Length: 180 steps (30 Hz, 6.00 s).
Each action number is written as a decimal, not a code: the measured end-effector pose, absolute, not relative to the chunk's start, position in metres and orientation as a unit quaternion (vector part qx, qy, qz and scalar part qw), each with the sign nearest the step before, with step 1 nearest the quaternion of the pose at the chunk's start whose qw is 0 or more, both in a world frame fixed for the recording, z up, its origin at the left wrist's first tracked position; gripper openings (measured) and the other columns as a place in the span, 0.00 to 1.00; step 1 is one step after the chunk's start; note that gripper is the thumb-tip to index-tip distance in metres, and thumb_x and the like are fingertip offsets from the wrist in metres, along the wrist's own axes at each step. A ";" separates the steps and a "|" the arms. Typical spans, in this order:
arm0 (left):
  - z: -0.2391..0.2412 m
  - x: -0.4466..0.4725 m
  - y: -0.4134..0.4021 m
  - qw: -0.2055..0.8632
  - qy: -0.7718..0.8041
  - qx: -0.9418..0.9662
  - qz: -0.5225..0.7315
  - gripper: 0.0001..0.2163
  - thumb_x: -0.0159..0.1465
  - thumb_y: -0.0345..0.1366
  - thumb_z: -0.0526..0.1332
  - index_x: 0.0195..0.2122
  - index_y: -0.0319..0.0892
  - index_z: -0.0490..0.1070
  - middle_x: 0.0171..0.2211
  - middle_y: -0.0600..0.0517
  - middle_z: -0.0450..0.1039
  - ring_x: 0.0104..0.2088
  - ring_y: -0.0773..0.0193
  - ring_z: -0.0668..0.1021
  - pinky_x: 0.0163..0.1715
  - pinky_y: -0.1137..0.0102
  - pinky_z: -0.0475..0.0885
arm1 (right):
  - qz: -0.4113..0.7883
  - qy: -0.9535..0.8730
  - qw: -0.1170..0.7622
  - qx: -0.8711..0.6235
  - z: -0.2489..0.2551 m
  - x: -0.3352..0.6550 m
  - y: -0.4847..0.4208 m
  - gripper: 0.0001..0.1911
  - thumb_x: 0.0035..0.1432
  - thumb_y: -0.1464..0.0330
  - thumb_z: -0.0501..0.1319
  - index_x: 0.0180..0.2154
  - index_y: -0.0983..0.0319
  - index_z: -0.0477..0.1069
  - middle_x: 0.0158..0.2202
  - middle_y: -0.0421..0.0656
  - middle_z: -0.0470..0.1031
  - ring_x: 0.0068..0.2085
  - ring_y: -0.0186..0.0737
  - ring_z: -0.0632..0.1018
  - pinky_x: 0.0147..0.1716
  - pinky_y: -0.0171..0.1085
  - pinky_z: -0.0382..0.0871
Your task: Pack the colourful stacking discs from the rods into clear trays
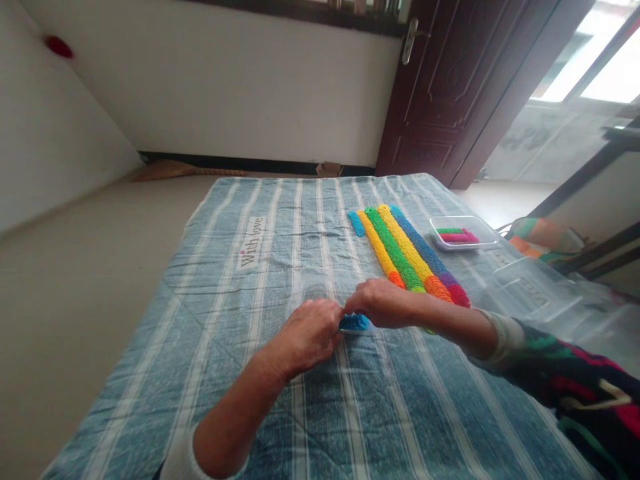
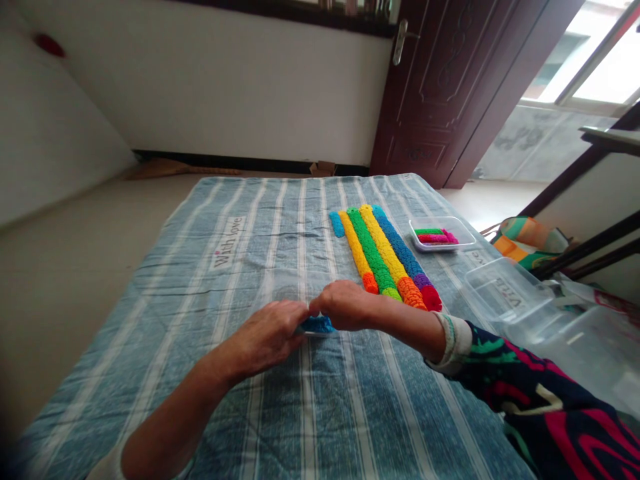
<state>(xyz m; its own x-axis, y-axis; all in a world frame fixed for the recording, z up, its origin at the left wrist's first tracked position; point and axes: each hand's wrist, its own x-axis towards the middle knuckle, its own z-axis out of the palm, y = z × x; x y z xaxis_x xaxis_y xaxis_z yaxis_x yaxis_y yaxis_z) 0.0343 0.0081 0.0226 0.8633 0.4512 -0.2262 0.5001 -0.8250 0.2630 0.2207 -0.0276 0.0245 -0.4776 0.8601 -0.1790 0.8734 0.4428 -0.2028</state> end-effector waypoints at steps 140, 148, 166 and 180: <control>-0.047 0.023 -0.074 0.117 0.119 0.963 0.213 0.07 0.62 0.26 0.56 0.27 0.41 0.63 0.26 0.53 0.69 0.28 0.64 0.70 0.29 0.71 0.63 | -0.006 0.653 -0.423 0.628 -0.080 0.215 -0.142 0.10 0.61 0.71 0.54 0.32 0.61 0.73 0.28 0.42 0.76 0.30 0.37 0.74 0.33 0.35 0.65; -0.043 0.025 -0.074 0.140 0.120 0.957 0.224 0.07 0.63 0.26 0.54 0.28 0.41 0.65 0.26 0.53 0.69 0.28 0.65 0.70 0.30 0.71 0.64 | -0.020 0.650 -0.430 0.626 -0.081 0.216 -0.144 0.09 0.60 0.71 0.54 0.33 0.59 0.73 0.29 0.42 0.76 0.31 0.37 0.75 0.34 0.35 0.66; -0.046 0.025 -0.073 0.147 0.120 0.954 0.232 0.07 0.62 0.25 0.54 0.28 0.41 0.63 0.25 0.53 0.68 0.27 0.65 0.70 0.28 0.71 0.64 | -0.060 0.661 -0.423 0.618 -0.078 0.216 -0.148 0.08 0.60 0.72 0.55 0.35 0.59 0.72 0.29 0.42 0.76 0.32 0.38 0.75 0.33 0.36 0.67; -0.045 0.028 -0.067 0.189 0.124 0.942 0.250 0.06 0.62 0.25 0.55 0.29 0.42 0.64 0.25 0.53 0.68 0.27 0.65 0.70 0.27 0.71 0.63 | -0.075 0.676 -0.406 0.611 -0.073 0.219 -0.150 0.07 0.62 0.72 0.54 0.35 0.58 0.71 0.29 0.40 0.75 0.31 0.37 0.74 0.32 0.36 0.65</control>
<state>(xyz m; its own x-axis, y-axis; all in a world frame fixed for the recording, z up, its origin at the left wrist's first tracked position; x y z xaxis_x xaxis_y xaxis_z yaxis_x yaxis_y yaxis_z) 0.0279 -0.0670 -0.0451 0.8443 0.3285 0.4233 0.1398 -0.8978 0.4177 0.2195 -0.1502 -0.0730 0.0752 0.8859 0.4577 0.7646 0.2434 -0.5967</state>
